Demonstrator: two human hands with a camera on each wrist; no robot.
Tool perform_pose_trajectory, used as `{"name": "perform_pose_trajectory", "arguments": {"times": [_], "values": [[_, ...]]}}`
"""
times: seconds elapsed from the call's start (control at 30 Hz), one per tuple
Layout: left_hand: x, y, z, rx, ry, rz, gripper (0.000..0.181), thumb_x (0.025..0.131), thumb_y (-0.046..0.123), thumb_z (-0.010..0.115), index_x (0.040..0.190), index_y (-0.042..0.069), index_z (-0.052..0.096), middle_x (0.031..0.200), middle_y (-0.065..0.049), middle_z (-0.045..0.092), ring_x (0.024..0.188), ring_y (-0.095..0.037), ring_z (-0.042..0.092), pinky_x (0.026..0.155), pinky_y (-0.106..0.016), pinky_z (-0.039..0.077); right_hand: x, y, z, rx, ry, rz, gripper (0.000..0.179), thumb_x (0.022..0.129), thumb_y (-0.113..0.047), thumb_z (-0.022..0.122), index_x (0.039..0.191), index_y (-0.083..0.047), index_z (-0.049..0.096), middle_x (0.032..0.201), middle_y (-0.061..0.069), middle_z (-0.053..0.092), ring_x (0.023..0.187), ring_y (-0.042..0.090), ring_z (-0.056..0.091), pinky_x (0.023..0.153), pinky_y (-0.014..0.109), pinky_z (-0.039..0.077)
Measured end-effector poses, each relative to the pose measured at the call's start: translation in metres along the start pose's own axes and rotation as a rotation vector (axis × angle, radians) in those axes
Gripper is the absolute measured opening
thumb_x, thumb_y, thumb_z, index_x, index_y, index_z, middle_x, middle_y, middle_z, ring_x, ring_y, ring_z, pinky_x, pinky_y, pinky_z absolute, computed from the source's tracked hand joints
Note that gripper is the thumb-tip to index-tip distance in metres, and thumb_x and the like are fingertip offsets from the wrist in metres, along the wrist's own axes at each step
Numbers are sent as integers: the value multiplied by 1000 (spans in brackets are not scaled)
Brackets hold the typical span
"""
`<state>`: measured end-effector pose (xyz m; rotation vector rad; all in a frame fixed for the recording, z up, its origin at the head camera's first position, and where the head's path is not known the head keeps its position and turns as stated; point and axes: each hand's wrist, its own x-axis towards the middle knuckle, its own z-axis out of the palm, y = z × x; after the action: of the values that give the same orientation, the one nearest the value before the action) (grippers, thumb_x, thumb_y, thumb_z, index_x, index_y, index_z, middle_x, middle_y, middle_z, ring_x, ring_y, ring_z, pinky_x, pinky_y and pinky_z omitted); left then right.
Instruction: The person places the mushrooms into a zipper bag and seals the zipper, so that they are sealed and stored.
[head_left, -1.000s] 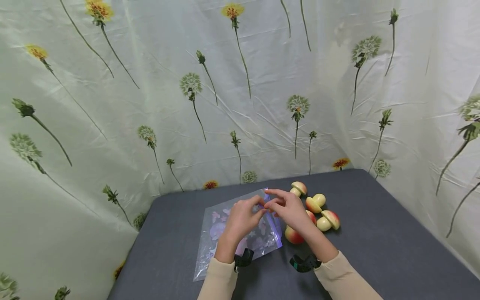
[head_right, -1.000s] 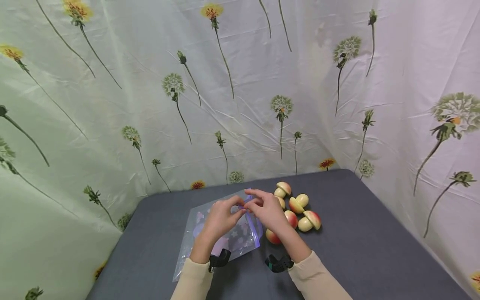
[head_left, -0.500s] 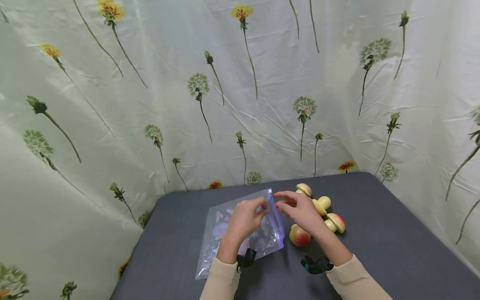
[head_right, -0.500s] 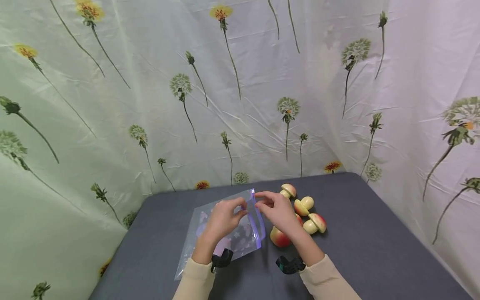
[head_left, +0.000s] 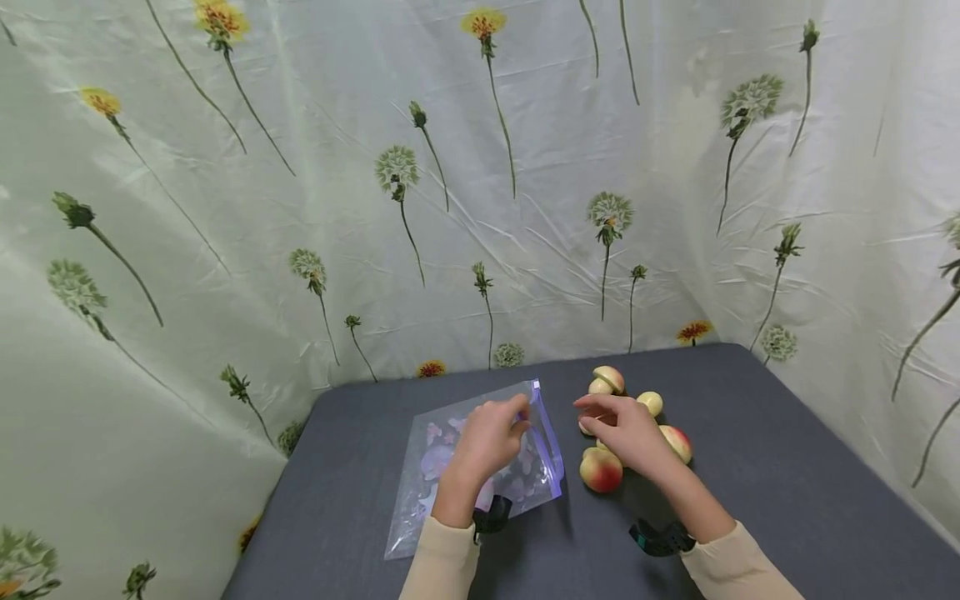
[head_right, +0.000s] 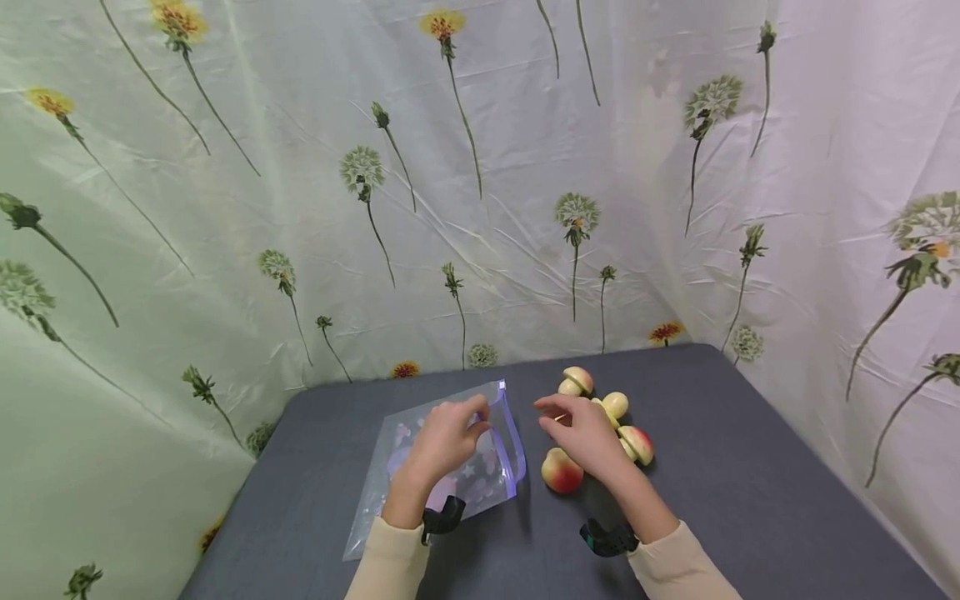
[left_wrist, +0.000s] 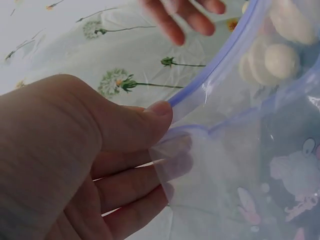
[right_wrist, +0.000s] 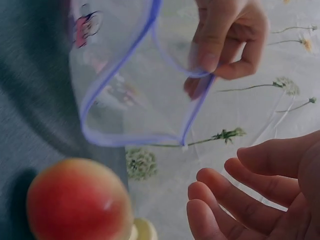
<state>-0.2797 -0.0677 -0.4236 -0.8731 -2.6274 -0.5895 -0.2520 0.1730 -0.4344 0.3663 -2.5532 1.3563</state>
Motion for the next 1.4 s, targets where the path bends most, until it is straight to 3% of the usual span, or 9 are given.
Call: {"name": "perform_pose_trajectory", "arguments": {"times": [0.17,0.5,0.83,1.1,1.4], "values": [[0,-2,-1,-14,44,7,14,91,10,76,90,17,63,78,4,67,57,-8,50,56,-27,44,-7,9,-1,-48,-8,-32,21,91,-9,74,113,-7,75,102,6,74,85,16,69,72,32,53],[0,-1,-1,-8,65,-14,14,89,11,78,88,18,65,78,6,68,58,-8,50,57,-28,44,-20,21,8,-181,-23,-75,27,84,-5,78,110,-6,75,104,5,74,85,23,69,73,38,55],[-2,-2,-1,-47,20,-41,16,90,12,77,89,19,63,74,8,62,55,-8,48,55,-27,42,-23,27,17,-209,-62,-33,27,83,-8,79,109,-12,76,107,3,73,77,9,64,66,29,51],[-2,-4,-2,-39,-11,-59,15,91,12,76,90,19,63,75,8,63,57,-6,51,54,-26,43,-24,25,20,-214,-86,-25,27,81,-10,82,108,-9,77,104,2,71,80,16,63,70,36,51],[-1,-3,-2,-39,-32,-74,15,91,12,76,90,20,63,75,10,62,58,-7,51,54,-26,42,-25,32,24,-175,-136,-38,30,84,-18,82,110,-7,75,103,0,70,79,16,57,67,31,47]]}}
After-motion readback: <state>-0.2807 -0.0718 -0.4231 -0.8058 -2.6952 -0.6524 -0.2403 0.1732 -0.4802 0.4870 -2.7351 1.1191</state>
